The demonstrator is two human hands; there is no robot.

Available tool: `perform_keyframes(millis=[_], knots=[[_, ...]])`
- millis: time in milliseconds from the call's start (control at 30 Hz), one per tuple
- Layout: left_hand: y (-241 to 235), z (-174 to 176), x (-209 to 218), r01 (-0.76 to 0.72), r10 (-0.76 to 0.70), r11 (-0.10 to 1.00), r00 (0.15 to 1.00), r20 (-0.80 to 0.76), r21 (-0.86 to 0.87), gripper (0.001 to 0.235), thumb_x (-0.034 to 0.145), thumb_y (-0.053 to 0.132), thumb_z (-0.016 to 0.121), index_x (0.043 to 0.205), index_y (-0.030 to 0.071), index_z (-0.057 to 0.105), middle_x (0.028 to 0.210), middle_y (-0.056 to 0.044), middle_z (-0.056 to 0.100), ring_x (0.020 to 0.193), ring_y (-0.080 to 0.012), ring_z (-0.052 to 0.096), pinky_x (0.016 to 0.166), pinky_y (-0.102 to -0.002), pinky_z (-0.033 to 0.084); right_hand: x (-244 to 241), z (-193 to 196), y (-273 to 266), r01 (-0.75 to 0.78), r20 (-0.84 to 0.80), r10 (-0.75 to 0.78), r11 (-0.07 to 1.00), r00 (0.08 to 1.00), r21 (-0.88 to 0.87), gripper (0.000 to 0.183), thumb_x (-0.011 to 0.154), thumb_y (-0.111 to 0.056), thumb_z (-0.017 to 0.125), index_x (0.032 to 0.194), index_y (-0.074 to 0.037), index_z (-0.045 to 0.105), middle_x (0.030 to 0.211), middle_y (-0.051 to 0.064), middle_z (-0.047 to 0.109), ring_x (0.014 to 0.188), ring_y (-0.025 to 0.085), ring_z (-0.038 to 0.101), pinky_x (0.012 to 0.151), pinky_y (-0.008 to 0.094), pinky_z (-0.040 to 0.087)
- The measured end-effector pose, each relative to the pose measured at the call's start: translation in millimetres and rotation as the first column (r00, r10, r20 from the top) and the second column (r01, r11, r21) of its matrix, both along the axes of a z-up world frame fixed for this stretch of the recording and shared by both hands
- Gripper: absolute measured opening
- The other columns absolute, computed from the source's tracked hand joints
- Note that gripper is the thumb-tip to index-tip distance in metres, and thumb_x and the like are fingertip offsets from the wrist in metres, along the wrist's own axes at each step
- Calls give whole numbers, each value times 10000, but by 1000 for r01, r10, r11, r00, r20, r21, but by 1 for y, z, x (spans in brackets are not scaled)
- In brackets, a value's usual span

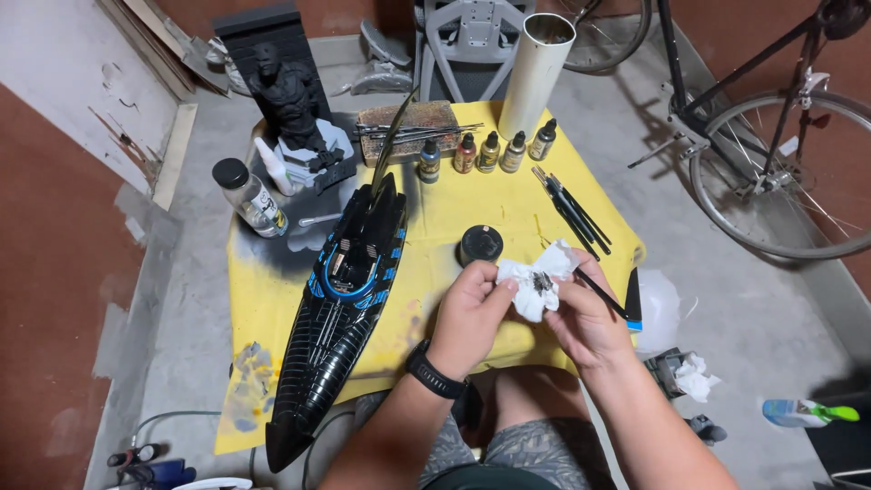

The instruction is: Painting intricate details on a model boat using a fine-tipped brush and various paints.

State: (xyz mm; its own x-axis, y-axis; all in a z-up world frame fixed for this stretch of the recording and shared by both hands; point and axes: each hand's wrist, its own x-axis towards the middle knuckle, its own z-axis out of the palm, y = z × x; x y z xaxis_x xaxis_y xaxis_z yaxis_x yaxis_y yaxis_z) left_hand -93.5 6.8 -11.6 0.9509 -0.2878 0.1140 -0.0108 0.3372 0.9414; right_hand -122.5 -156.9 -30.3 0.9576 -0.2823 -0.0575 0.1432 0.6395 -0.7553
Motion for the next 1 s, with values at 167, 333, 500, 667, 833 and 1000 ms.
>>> perform_keyframes(millis=[167,333,500,667,833,1000], knots=[[-6,4,-10,-67,-43,960,924,-379,-272,79,1035,71,531,1028,-4,508,816,-169,678,733,-296,770,659,-375,678,-2,5,6,120,-2,-120,993,993,-20,408,814,103,663,1164,-83,565,875,42,597,829,197,708,683,319,640],[-4,-10,-19,-193,194,980,981,-26,46,61,944,43,699,912,30,649,754,-81,737,787,-74,641,699,-254,581,-6,-13,5,489,253,-418,727,872,-483,392,833,69,709,1176,-43,555,966,44,595,870,99,615,735,257,546],[-15,-2,-26,-382,309,913,875,372,141,112,823,6,799,814,23,689,962,-89,712,881,-190,736,770,-291,607,-12,-18,7,500,404,-303,623,863,-602,285,897,103,696,1149,23,592,977,172,697,850,182,695,812,331,583],[-7,13,-33,-359,260,924,840,476,129,56,896,-18,695,898,15,741,1021,-121,693,939,-272,743,833,-368,602,-20,-19,12,415,550,-27,688,834,-595,389,872,115,671,1229,77,524,1175,270,674,1235,383,633,1054,522,499],[6,-1,-33,-284,183,953,823,538,109,175,982,68,611,951,105,779,983,-30,766,951,-259,758,869,-346,591,-16,-49,-19,541,515,-220,552,829,-635,319,836,171,665,1138,85,610,1039,216,690,1040,233,657,953,403,535],[15,-15,15,-588,271,666,764,586,458,590,761,116,787,1288,54,527,1196,-188,627,1110,-403,621,937,-509,497,37,-27,-20,513,516,-121,429,848,-743,265,830,13,712,1092,-23,731,953,147,693,921,241,668,891,386,534]])
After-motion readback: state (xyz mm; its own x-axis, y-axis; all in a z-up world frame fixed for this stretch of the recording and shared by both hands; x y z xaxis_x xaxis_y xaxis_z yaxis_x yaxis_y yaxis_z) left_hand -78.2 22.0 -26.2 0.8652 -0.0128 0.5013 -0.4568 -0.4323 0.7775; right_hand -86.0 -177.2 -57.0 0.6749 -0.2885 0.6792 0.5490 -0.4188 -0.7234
